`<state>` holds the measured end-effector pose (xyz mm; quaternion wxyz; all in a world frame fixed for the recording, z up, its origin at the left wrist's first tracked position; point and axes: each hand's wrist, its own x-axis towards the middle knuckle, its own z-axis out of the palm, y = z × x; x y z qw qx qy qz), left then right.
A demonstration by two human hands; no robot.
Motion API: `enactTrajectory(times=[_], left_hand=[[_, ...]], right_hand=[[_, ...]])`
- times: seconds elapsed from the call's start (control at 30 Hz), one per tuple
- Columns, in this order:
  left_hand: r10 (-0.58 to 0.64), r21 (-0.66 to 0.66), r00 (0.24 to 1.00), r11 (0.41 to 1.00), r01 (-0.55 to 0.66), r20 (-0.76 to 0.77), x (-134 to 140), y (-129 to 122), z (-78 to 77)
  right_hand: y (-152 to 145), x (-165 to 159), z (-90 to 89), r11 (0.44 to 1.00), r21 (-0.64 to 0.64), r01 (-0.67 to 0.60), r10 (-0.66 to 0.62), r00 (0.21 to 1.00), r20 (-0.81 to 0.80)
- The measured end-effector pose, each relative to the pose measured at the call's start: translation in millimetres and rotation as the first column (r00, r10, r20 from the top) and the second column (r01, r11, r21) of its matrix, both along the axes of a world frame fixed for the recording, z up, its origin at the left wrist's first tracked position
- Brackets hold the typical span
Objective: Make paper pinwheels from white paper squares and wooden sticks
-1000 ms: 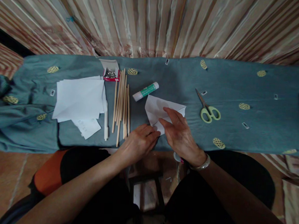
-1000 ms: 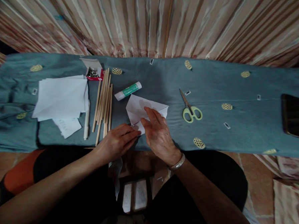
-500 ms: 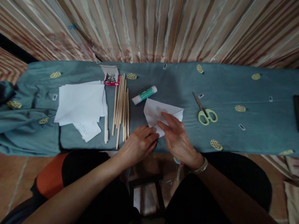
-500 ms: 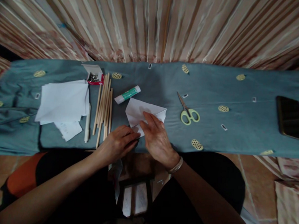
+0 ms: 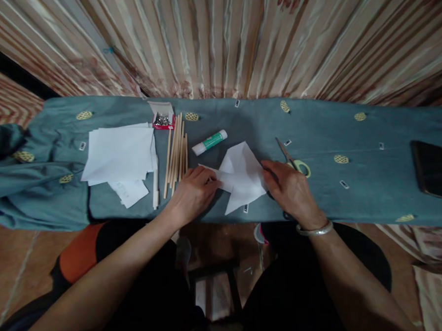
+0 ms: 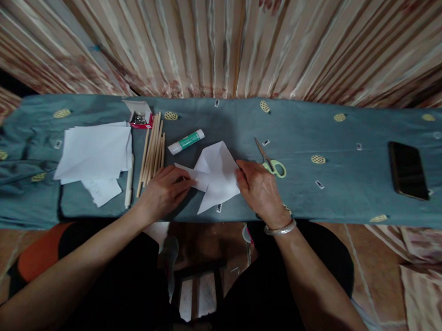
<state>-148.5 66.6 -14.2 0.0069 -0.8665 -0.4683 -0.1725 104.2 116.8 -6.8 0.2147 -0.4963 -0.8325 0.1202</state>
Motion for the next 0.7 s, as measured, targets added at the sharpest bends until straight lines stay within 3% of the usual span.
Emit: enactTrajectory(times=[0.23, 0.43, 0.53, 0.7], left_hand=[[0.012, 0.021, 0.999, 1.0, -0.013, 0.038, 5, 7, 3.0], [-0.152, -0.054, 0.982, 0.986, 0.158, 0.11, 35, -14, 4.0], [-0.173, -0.09, 0.981, 0.979, 0.18, 0.088, 44, -17, 0.0], [-0.179, -0.034, 0.982, 0.983, 0.181, 0.066, 44, -18, -2.2]], right_hand=[[-19, 12, 6.8, 0.999, -0.024, -0.043, 0.043, 0.999, 0.021], [-21, 11, 5.1, 0.991, 0.065, -0.119, 0.119, 0.993, 0.002], [-23, 11, 4.5, 0.987, 0.038, -0.158, 0.159, 0.986, -0.043], [-23, 15, 2.6, 0.986, -0.08, -0.145, 0.133, 0.98, -0.147]])
